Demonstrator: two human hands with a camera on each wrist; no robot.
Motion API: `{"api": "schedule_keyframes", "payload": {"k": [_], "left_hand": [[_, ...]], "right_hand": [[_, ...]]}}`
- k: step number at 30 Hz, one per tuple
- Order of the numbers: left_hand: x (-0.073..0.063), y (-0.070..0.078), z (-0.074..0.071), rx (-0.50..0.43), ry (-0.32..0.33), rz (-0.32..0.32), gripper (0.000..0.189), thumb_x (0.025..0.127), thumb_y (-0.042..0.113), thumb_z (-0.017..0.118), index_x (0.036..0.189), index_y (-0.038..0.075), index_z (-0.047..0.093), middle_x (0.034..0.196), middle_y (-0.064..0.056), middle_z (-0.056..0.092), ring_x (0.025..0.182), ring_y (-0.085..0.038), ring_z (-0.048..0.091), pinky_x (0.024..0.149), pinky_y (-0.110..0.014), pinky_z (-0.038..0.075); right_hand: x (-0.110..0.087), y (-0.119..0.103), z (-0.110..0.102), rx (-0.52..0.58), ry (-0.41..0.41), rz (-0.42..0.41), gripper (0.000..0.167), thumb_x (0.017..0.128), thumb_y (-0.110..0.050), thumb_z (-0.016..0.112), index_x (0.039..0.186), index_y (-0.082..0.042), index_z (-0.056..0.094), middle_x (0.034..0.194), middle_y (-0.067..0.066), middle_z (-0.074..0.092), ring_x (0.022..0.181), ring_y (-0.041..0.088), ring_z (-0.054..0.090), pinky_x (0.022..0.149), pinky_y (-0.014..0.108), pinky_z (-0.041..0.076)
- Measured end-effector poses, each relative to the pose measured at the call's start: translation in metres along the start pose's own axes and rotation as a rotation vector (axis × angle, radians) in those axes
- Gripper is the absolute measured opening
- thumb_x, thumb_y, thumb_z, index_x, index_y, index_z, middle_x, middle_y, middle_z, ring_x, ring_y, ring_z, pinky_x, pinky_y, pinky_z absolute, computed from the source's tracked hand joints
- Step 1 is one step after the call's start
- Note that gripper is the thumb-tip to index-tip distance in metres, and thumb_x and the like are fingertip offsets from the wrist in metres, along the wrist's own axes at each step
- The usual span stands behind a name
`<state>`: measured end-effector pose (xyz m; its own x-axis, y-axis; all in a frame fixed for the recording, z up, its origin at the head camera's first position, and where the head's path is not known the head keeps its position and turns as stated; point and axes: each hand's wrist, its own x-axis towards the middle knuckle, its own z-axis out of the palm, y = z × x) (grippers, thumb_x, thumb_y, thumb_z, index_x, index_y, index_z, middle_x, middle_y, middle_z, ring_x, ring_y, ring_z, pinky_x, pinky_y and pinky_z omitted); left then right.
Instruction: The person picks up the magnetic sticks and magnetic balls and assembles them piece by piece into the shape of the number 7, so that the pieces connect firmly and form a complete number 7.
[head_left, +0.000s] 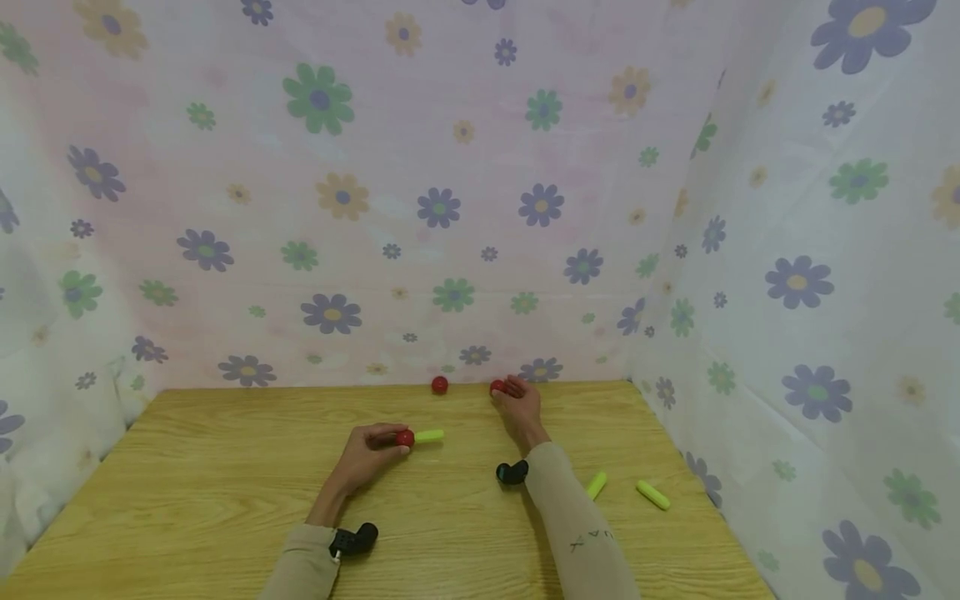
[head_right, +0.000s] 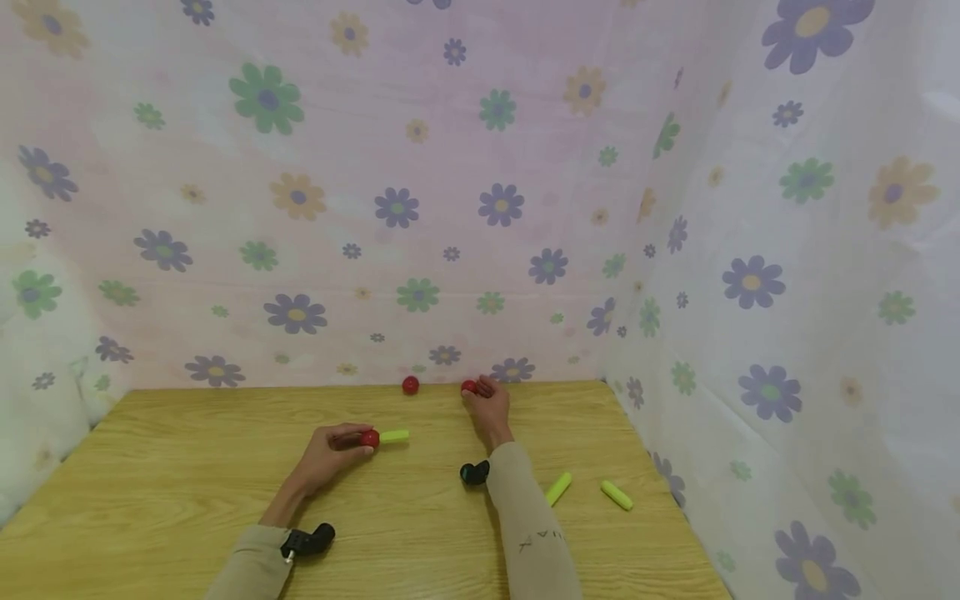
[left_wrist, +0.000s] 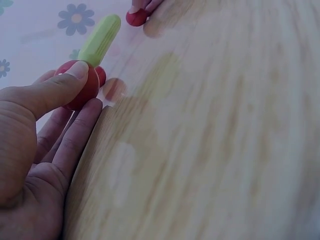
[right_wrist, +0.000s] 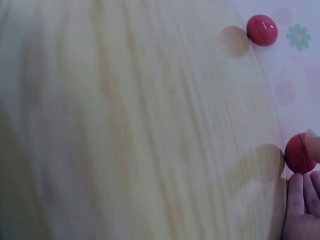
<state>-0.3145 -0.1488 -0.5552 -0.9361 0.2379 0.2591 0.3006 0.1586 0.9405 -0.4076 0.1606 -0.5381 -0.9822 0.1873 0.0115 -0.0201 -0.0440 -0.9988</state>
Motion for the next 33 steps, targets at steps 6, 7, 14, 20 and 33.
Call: {"api": "schedule_keyframes", "payload": {"k": [6,7,14,20,33], "left_hand": [[0.002,0.001,-0.001,-0.019,-0.014,0.003,0.043,0.089,0.010,0.079,0.128,-0.005,0.068,0.127,-0.024,0.067,0.110,-0.030,0.069,0.085,-0.022,0.057],[0.003,0.001,-0.001,-0.019,-0.018,0.005,0.043,0.090,0.010,0.079,0.128,-0.005,0.068,0.127,-0.024,0.067,0.111,-0.032,0.069,0.086,-0.022,0.057],[0.002,0.003,-0.002,-0.022,-0.013,0.004,0.042,0.089,0.008,0.079,0.128,-0.006,0.068,0.128,-0.025,0.066,0.111,-0.033,0.068,0.086,-0.022,0.056],[0.000,0.001,-0.001,-0.038,-0.013,0.003,0.041,0.089,0.008,0.079,0.126,-0.006,0.069,0.125,-0.025,0.067,0.108,-0.027,0.069,0.086,-0.021,0.056],[-0.003,0.002,0.004,-0.041,0.024,0.029,0.041,0.089,0.006,0.079,0.125,-0.009,0.068,0.122,-0.026,0.068,0.104,-0.018,0.071,0.084,-0.021,0.057]], "right_hand": [[-0.002,-0.006,0.003,-0.040,0.010,-0.005,0.050,0.094,0.002,0.069,0.142,0.005,0.054,0.138,0.026,0.055,0.130,0.039,0.053,0.106,0.044,0.051],[-0.003,-0.007,0.003,-0.052,0.014,-0.012,0.049,0.094,0.002,0.069,0.141,0.005,0.055,0.137,0.027,0.056,0.129,0.039,0.054,0.106,0.044,0.051],[-0.004,-0.006,0.006,-0.089,0.024,-0.040,0.044,0.096,-0.001,0.068,0.138,0.006,0.058,0.134,0.027,0.057,0.126,0.039,0.055,0.106,0.044,0.051],[-0.007,0.000,0.003,-0.055,0.000,-0.002,0.046,0.099,-0.004,0.064,0.143,0.002,0.053,0.135,0.022,0.056,0.124,0.033,0.054,0.101,0.036,0.053],[-0.016,0.002,-0.001,-0.016,-0.040,0.031,0.046,0.102,-0.015,0.065,0.144,-0.001,0.053,0.138,0.020,0.055,0.128,0.033,0.054,0.100,0.034,0.055]]}}
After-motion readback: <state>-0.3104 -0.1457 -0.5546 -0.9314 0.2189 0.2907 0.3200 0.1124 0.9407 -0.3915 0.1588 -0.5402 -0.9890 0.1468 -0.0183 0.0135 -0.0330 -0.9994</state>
